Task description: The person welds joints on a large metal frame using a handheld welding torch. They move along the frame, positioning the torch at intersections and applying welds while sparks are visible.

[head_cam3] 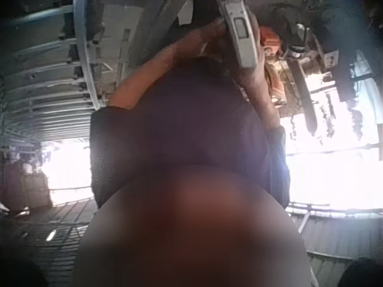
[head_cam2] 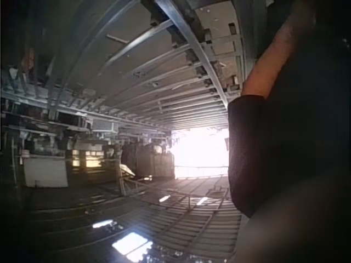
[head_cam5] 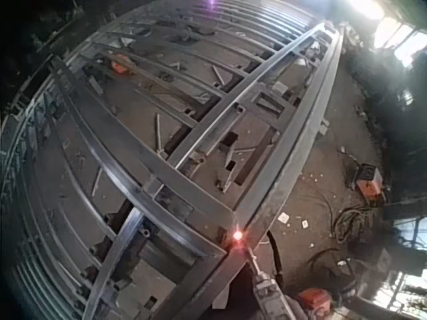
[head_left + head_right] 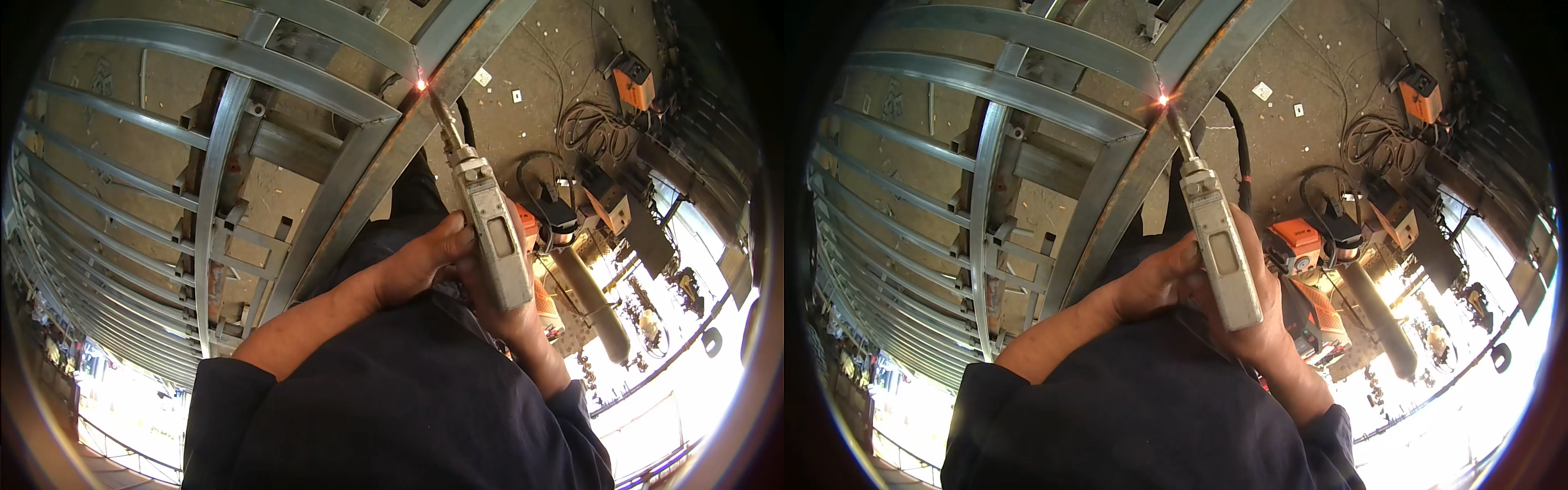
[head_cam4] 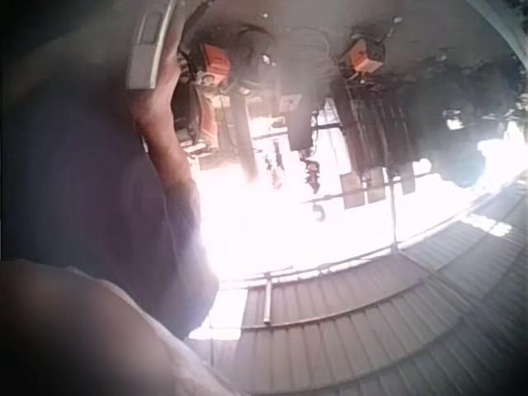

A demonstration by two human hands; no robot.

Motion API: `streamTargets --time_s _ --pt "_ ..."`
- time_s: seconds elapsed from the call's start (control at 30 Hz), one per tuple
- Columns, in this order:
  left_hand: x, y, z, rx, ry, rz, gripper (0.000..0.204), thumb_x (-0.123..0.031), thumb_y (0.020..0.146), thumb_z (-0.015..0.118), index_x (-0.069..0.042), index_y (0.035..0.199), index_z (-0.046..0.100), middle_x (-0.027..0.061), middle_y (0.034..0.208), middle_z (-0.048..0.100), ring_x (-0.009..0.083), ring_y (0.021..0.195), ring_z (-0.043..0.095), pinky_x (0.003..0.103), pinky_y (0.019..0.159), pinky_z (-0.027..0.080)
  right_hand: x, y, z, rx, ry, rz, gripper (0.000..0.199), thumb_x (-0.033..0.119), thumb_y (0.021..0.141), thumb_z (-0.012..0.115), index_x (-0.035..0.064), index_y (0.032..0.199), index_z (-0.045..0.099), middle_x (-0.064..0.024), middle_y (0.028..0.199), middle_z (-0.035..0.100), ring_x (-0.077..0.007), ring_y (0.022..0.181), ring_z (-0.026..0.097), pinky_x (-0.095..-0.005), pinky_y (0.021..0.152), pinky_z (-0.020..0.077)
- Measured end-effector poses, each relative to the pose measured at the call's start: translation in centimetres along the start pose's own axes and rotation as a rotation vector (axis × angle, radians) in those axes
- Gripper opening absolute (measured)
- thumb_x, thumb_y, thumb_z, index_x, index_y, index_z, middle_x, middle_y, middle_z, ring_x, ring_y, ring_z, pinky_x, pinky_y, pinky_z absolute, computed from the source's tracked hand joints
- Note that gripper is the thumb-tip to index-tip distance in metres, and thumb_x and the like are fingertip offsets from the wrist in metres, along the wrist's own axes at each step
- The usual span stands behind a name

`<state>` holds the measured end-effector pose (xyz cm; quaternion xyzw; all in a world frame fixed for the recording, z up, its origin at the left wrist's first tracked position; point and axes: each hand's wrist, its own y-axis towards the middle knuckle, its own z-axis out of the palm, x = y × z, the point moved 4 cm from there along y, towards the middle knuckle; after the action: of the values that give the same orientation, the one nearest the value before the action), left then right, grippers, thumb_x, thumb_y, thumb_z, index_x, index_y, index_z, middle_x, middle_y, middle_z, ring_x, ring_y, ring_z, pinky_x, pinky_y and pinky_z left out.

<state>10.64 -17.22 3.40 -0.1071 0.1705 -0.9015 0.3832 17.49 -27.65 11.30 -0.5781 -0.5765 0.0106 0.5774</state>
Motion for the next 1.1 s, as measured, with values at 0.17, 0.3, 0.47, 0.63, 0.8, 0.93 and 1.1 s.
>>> streamTargets --time_s 0.17,0.3,0.47,0.63,0.8,0.93,1.1 --pt "-0.3 0.9 -0.1 -0.052 -0.001 0.041 0.075 -0.058 0.105 0.057 -0.015 0.161 0.030 0.0088 0.151 0.051 0.0226 0.136 0.054 0.042 0.111 0.046 -1.3 0.8 -0.4 0.032 0.048 0.025 0.075 0.007 0.091 0.073 0.0027 0.157 0.037 -0.0202 0.143 0.059 -0.0342 0.127 0.066 -0.0402 0.100 0.0547" --pt "-0.9 1.0 0.5 -0.080 0.032 0.066 0.075 -0.058 0.106 0.056 -0.015 0.162 0.030 0.0098 0.152 0.052 0.0233 0.140 0.052 0.044 0.114 0.044 -1.0 1.2 -0.8 0.039 0.054 0.056 0.076 0.008 0.092 0.074 0.0032 0.158 0.037 -0.0200 0.145 0.058 -0.0335 0.127 0.066 -0.0401 0.101 0.0543" --pt "-1.3 1.0 0.6 -0.144 0.033 0.014 0.077 -0.057 0.106 0.055 -0.015 0.164 0.027 0.0105 0.154 0.050 0.0236 0.142 0.050 0.045 0.116 0.043 -1.9 1.8 -1.0 0.047 0.129 -0.023 0.077 0.010 0.093 0.075 0.0042 0.159 0.036 -0.0201 0.143 0.059 -0.0328 0.126 0.066 -0.0406 0.101 0.0541" --pt "-1.1 1.3 0.5 -0.155 0.038 0.020 0.077 -0.057 0.107 0.054 -0.015 0.164 0.026 0.0106 0.154 0.049 0.0237 0.142 0.050 0.045 0.115 0.043 -1.6 2.2 -1.3 0.060 0.169 -0.008 0.079 0.011 0.093 0.076 0.0037 0.160 0.034 -0.0210 0.143 0.060 -0.0323 0.126 0.067 -0.0404 0.100 0.0548" --pt "-1.1 1.4 0.6 -0.152 0.043 0.042 0.078 -0.059 0.106 0.054 -0.014 0.164 0.026 0.0098 0.153 0.049 0.0233 0.141 0.050 0.045 0.115 0.043 -2.4 1.9 -1.2 0.054 0.239 0.037 0.082 0.012 0.093 0.077 0.0030 0.161 0.033 -0.0212 0.146 0.058 -0.0326 0.126 0.068 -0.0398 0.100 0.0556" --pt "-1.8 1.2 1.2 -0.157 0.021 0.049 0.080 -0.061 0.105 0.055 -0.014 0.163 0.027 0.0089 0.153 0.049 0.0230 0.141 0.050 0.045 0.116 0.042 -3.0 2.1 -1.3 0.103 0.185 0.029 0.084 0.013 0.091 0.078 0.0025 0.160 0.032 -0.0211 0.150 0.055 -0.0335 0.126 0.068 -0.0401 0.100 0.0563" --pt "-2.0 1.0 1.3 -0.138 0.039 0.041 0.082 -0.064 0.103 0.055 -0.013 0.162 0.029 0.0084 0.152 0.050 0.0231 0.140 0.051 0.048 0.116 0.042 -2.0 2.0 -1.4 0.097 0.166 0.070 0.085 0.014 0.090 0.079 0.0018 0.160 0.032 -0.0212 0.148 0.057 -0.0343 0.124 0.069 -0.0406 0.098 0.0571"
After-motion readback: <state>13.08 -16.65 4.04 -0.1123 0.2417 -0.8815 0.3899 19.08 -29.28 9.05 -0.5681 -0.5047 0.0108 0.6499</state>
